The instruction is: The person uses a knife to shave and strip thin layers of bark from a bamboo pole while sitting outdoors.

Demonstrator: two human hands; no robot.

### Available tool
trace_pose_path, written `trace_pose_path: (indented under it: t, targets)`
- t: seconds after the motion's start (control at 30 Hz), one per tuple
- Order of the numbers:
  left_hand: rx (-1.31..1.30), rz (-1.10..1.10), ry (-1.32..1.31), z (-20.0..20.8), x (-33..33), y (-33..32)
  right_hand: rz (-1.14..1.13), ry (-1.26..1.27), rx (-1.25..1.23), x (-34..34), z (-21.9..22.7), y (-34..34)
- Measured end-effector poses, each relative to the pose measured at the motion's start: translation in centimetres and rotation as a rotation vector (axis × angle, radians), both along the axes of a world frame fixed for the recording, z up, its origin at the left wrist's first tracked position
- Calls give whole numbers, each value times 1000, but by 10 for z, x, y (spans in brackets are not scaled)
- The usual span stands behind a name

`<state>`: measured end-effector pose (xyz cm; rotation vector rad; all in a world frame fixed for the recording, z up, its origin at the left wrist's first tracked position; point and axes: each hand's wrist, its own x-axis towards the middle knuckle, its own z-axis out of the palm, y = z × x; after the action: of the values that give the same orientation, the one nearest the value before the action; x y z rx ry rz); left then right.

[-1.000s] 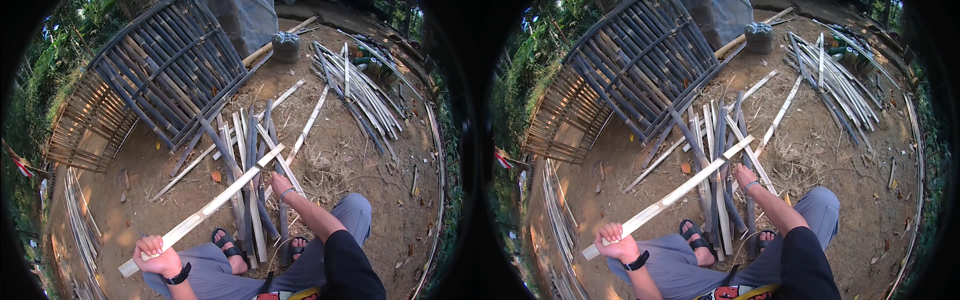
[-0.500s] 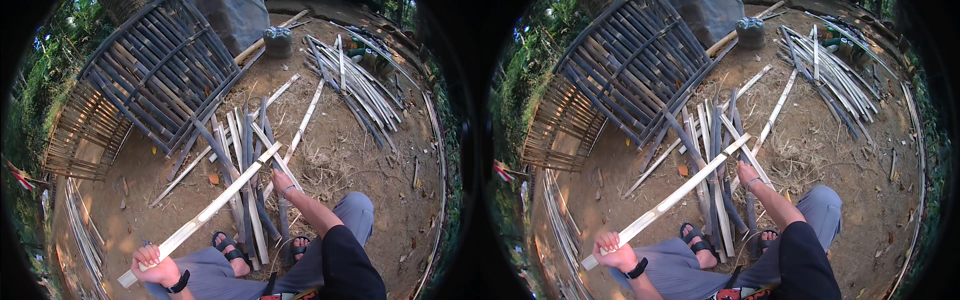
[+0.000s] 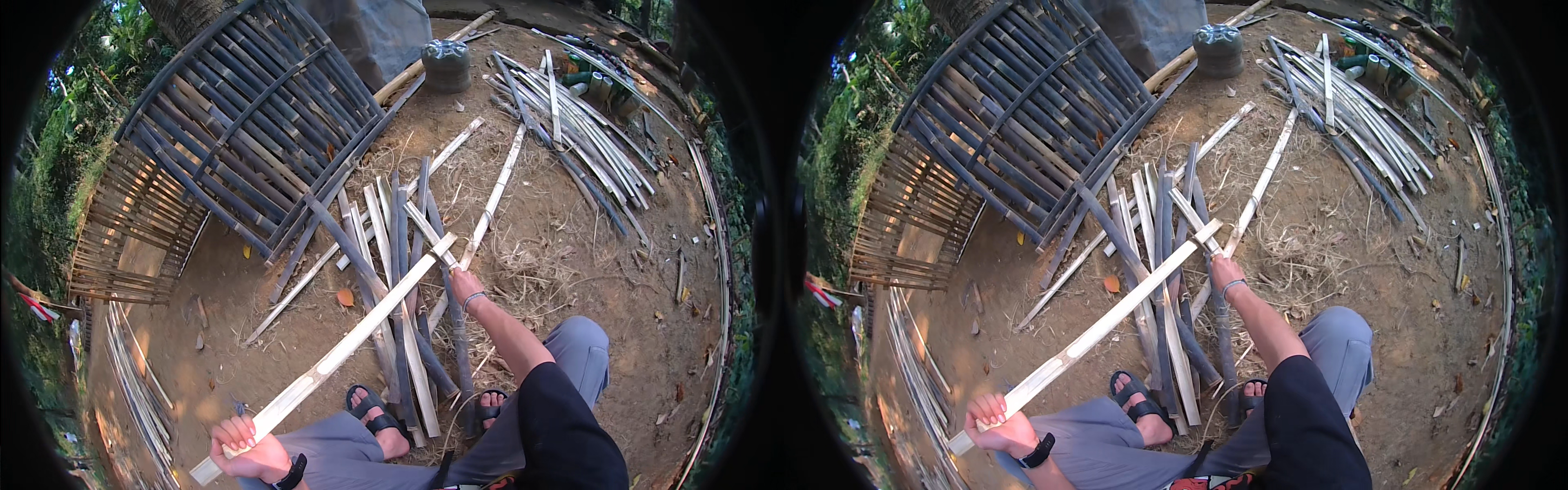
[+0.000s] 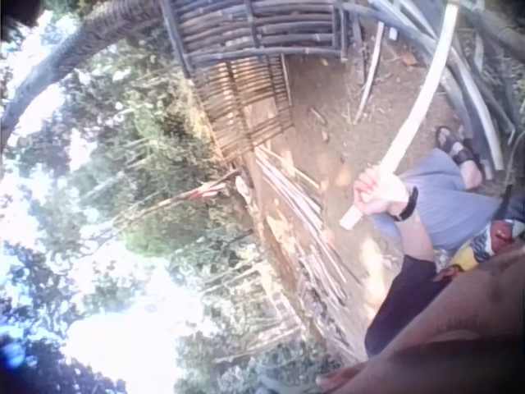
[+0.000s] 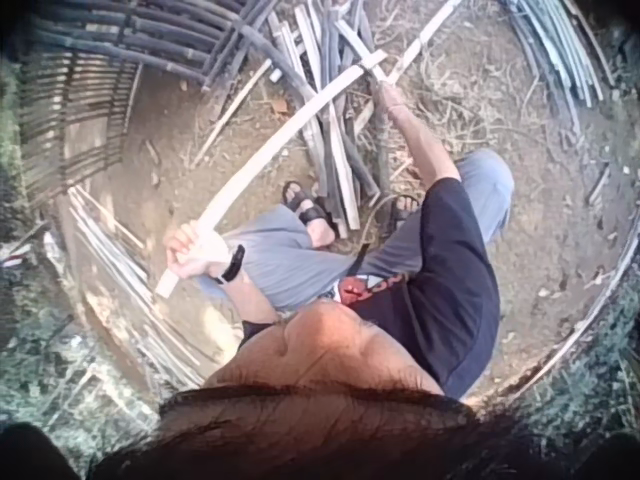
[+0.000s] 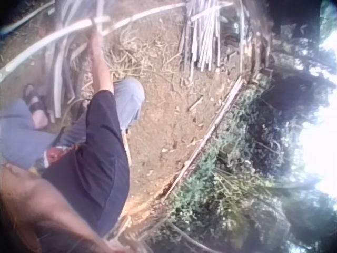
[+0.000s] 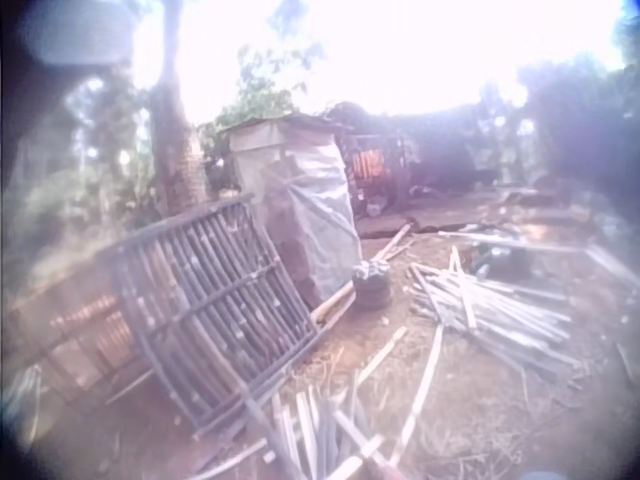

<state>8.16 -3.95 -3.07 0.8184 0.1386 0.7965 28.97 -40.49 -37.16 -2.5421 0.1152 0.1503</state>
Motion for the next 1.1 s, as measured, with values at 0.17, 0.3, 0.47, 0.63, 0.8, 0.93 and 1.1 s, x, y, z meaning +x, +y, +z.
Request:
trace_pose_path:
  t: [0.17,0.3,0.47,0.63,0.8,0.93,1.1]
  targets:
    - [-66,48,20,-1,1,-2,-108,-27,3,4,-5,2]
    - [43,-41,-53,4,-4,-6,107,17,-81,-5,57,30]
    - [36,-87,-96,8,-10,-17,434,-39,130,-103,188,100]
    - [223,-200,-220,5,-26,-41,502,-17,133,-170,261,112]
    - [294,-268,-264,6,-41,-48,489,-78,214,-189,262,103]
    - [337,-286,-275,3,-48,-47,433,-77,95,-196,269,111]
    - [344,-305,-286,-10,-46,-43,490,-162,128,-210,276,120]
